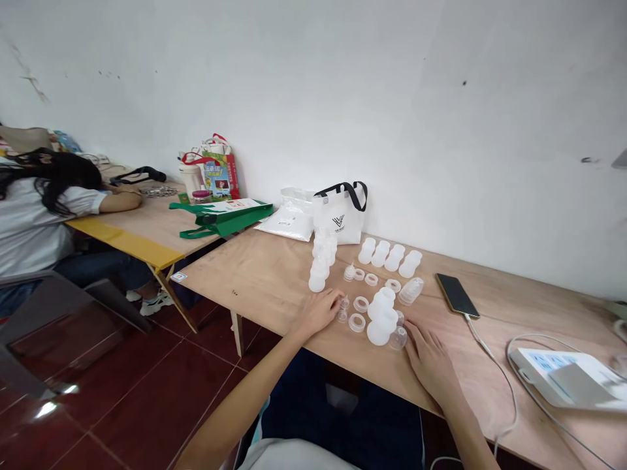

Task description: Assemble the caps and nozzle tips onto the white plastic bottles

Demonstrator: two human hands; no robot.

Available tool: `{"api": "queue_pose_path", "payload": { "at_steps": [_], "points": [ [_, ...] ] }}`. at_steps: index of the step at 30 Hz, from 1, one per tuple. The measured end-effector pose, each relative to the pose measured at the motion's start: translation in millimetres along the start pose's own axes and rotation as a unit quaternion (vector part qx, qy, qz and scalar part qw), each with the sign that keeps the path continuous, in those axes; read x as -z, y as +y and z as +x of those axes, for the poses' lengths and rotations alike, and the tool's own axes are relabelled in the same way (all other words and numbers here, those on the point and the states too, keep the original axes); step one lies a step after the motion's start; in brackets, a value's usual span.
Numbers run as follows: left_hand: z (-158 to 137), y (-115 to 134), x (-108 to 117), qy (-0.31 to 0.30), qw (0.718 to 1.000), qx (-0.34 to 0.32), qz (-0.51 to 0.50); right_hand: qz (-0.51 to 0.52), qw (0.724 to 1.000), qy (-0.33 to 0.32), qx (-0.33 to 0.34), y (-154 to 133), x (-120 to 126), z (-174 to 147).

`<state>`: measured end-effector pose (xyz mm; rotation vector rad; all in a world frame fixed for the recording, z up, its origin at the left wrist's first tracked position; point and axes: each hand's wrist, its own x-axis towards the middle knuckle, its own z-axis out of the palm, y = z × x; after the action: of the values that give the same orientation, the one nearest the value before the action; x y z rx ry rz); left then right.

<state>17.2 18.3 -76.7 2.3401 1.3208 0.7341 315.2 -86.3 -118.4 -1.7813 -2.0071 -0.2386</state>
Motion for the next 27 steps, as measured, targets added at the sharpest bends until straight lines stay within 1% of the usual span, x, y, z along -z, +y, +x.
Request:
{"api": "queue_pose_path", "payload": {
  "at_steps": [4, 9, 12, 15, 19, 27],
  "points": [
    [0, 1, 2, -0.003, 1.0, 0.001, 0.0, -0.013, 1.0, -0.006, -0.011, -4, 4, 2],
    [0, 0, 2, 0.0, 1.0, -0.004, -0.008, -0.072, 0.996, -0.03, -0.047, -11, 10, 14],
    [0, 0, 2, 0.001, 1.0, -0.007, -0.011, -0.091, 0.993, -0.035, -0.064, -13, 10, 20],
    [0, 0, 2, 0.001, 1.0, -0.008, -0.015, -0.087, 0.994, -0.027, -0.06, -12, 7, 20],
    [1, -1, 1, 0.002, 1.0, -0.007, -0.012, -0.071, 0.997, -0.022, -0.034, -9, 5, 15],
    [1, 0, 1, 0.001, 1.0, -0.011, -0.014, -0.068, 0.997, -0.024, -0.038, -8, 4, 15]
  ]
}}
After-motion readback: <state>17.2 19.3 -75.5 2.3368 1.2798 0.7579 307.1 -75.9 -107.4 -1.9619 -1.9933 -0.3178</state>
